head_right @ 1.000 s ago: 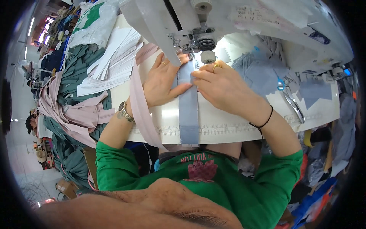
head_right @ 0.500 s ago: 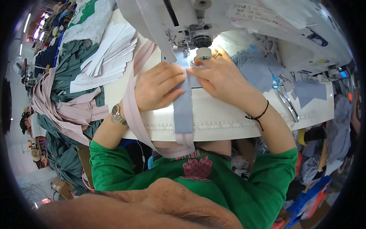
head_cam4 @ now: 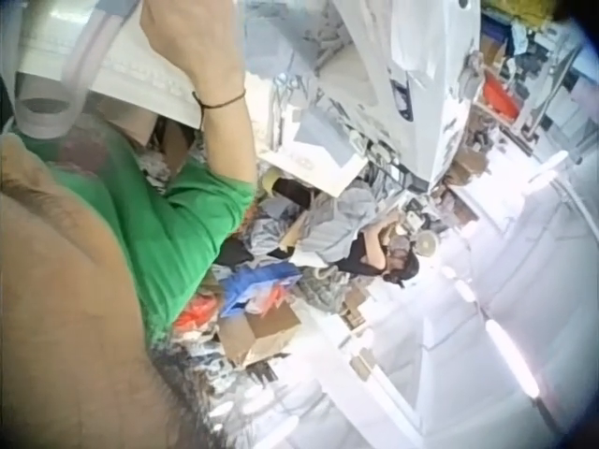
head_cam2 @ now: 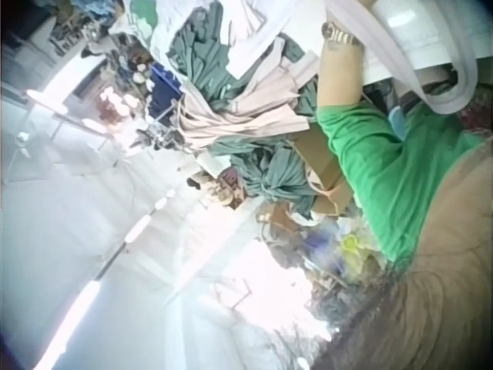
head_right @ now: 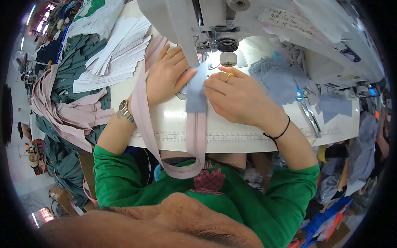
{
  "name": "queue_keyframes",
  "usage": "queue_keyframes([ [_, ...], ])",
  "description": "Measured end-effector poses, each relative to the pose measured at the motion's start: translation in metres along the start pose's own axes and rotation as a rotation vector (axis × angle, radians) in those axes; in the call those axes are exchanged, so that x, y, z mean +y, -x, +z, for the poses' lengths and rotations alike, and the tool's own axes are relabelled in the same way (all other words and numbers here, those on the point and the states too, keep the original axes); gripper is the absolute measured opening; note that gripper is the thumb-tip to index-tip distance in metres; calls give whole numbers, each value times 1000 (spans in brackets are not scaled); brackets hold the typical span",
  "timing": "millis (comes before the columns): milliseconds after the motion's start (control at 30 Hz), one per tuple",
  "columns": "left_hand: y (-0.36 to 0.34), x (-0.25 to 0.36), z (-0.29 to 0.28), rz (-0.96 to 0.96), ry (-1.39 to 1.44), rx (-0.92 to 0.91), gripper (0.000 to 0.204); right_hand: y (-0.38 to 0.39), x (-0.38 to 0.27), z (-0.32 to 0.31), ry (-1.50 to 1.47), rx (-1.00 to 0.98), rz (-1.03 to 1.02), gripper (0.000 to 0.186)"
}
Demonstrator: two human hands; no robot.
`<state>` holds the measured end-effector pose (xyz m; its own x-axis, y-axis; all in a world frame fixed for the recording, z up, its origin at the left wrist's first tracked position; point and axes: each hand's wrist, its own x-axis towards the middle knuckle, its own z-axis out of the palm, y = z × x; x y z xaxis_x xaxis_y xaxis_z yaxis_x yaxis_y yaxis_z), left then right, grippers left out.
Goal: Sewing fabric straps using an industrial sewing machine.
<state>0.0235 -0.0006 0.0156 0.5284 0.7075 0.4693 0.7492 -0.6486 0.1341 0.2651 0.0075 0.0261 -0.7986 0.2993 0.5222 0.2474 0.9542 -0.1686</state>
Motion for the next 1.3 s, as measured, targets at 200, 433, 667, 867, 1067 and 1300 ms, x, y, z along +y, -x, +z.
queue_keyframes([
  [200, 3, -4, 0, 37, 82, 90, 27, 0, 5, 1, -61, -29, 123, 24],
  [433, 8, 10, -8, 228, 206, 62, 29, 1, 6, 6, 4, -52, 275, 29],
  [667, 2, 7, -10, 148, 127, 31, 31, 4, 2, 0, 79, -129, 80, 26],
  [867, 2, -1, -6, 51, 109, -30, 33, 2, 2, 7, 33, -16, 130, 28],
  [1067, 4, -1, -1, -7, 62, -15, 41, 1, 5, 8, 37, -61, 178, 32],
  [1300, -8, 27, -36, -468, -221, -429, 17, 4, 7, 4, 63, -115, 208, 39],
])
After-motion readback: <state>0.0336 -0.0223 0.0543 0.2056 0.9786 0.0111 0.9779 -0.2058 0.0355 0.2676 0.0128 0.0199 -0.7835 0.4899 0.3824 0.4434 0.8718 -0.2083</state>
